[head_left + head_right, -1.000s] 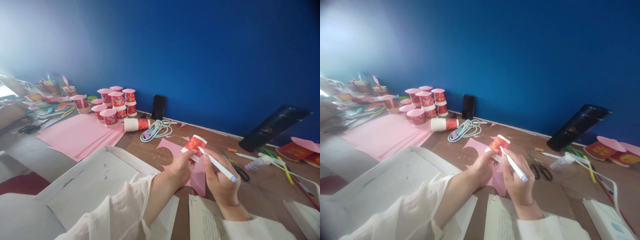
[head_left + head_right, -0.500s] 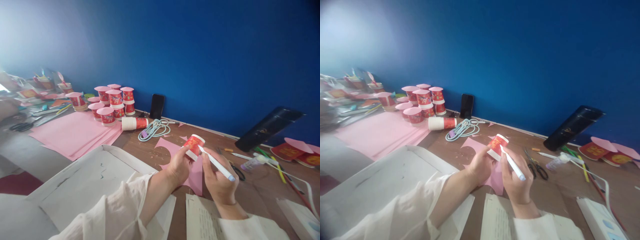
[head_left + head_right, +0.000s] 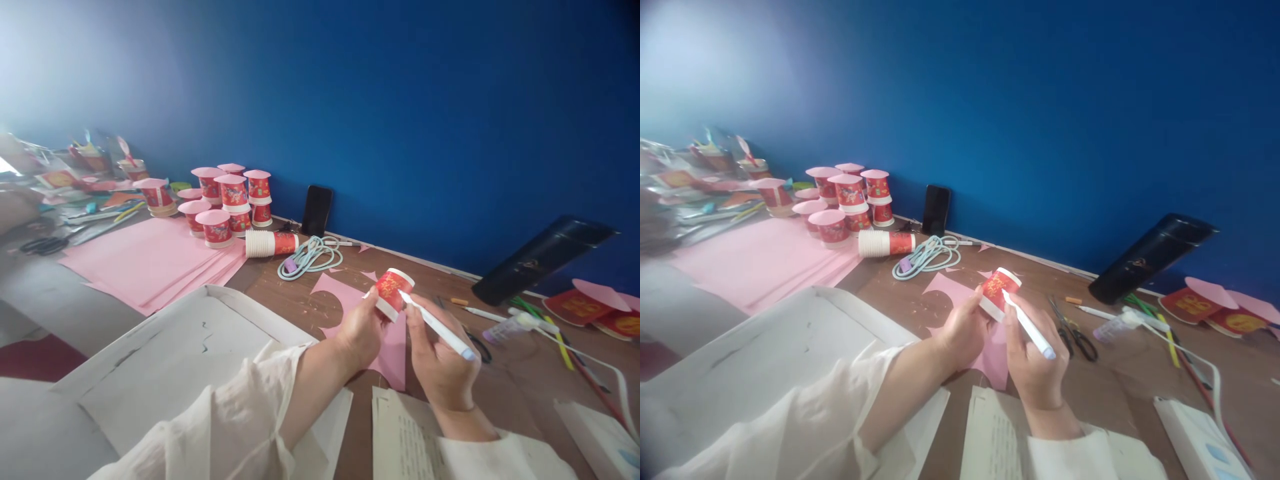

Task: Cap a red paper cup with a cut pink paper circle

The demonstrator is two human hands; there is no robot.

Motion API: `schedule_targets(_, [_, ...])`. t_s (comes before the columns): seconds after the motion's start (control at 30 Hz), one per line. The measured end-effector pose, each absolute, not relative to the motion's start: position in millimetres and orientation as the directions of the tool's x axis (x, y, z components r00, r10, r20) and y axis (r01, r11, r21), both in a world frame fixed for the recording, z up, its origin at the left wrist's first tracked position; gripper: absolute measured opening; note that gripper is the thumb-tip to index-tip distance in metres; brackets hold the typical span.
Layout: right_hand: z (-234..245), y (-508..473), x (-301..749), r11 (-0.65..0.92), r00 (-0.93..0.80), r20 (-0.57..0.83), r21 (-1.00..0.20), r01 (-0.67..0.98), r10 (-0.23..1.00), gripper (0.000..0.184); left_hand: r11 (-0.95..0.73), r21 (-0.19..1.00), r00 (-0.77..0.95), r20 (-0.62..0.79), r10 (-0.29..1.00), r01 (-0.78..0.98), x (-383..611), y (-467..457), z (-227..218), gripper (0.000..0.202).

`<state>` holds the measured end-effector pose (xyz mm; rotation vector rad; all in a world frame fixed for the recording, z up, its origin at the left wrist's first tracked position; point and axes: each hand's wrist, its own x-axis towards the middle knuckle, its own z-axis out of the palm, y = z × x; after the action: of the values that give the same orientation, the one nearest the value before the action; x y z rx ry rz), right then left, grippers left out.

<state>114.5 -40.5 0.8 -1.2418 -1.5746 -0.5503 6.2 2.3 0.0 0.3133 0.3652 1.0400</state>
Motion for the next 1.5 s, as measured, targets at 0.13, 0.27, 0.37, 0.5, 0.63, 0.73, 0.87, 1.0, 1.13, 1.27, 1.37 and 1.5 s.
schedule_targets(0.13, [1.9, -40.1, 114.3, 0.366, 0.036, 0.899, -0.214, 0.906, 0.436, 0.019, 0.484, 0.41, 0.46, -0.162, 0.873, -0.773, 6.5, 2.6, -1.3, 0.028])
schedule_targets(0.27, [2.6, -39.6, 114.4, 0.357, 0.03, 0.904, -0.2, 0.913, 0.427, 0.018, 0.474, 0.412, 0.456, -0.148, 0.878, -0.778, 6.9, 2.4, -1.0, 0.029])
schedule_targets(0.37, [2.5, -39.2, 114.7, 0.36, 0.008, 0.912, -0.17, 0.917, 0.41, 0.018, 0.472, 0.426, 0.463, -0.133, 0.876, -0.772, 7.0, 1.8, -0.5, 0.03])
schedule_targets(0.5, [2.0, -38.8, 114.7, 0.363, 0.005, 0.912, -0.169, 0.917, 0.411, 0.018, 0.469, 0.45, 0.455, -0.148, 0.878, -0.76, 7.6, 1.9, -1.7, 0.029])
schedule_targets(0.63, [3.1, -38.0, 113.8, 0.371, 0.015, 0.896, -0.198, 0.907, 0.443, 0.017, 0.47, 0.478, 0.463, -0.141, 0.875, -0.743, 7.5, 2.0, -3.1, 0.031])
schedule_targets(0.73, [5.6, -37.2, 112.8, 0.381, 0.024, 0.885, -0.225, 0.897, 0.465, 0.016, 0.458, 0.482, 0.47, -0.104, 0.877, -0.747, 6.5, 1.3, -2.8, 0.033])
schedule_targets(0.87, [7.3, -36.9, 112.2, 0.37, 0.04, 0.872, -0.248, 0.895, 0.488, 0.016, 0.454, 0.473, 0.461, -0.109, 0.881, -0.755, 5.8, 0.6, -1.1, 0.03])
schedule_targets(1.0, [6.1, -37.5, 112.9, 0.353, 0.058, 0.864, -0.264, 0.898, 0.499, 0.017, 0.463, 0.471, 0.457, -0.136, 0.879, -0.751, 6.1, 1.0, -0.5, 0.028])
schedule_targets(1.13, [5.7, -38.7, 113.6, 0.347, 0.056, 0.857, -0.266, 0.899, 0.513, 0.019, 0.456, 0.463, 0.447, -0.137, 0.884, -0.76, 6.2, 1.6, -1.8, 0.024])
schedule_targets(1.27, [5.8, -39.9, 113.0, 0.324, 0.074, 0.847, -0.28, 0.904, 0.527, 0.021, 0.457, 0.449, 0.455, -0.121, 0.882, -0.768, 6.2, 1.5, -1.4, 0.024])
schedule_targets(1.37, [4.9, -39.3, 111.8, 0.314, 0.079, 0.843, -0.283, 0.906, 0.532, 0.022, 0.46, 0.442, 0.448, -0.138, 0.883, -0.77, 6.4, 1.3, 0.0, 0.023])
schedule_targets(1.5, [3.6, -38.2, 110.2, 0.32, 0.075, 0.843, -0.283, 0.904, 0.533, 0.022, 0.48, 0.423, 0.446, -0.184, 0.876, -0.769, 5.9, 1.5, 1.5, 0.022])
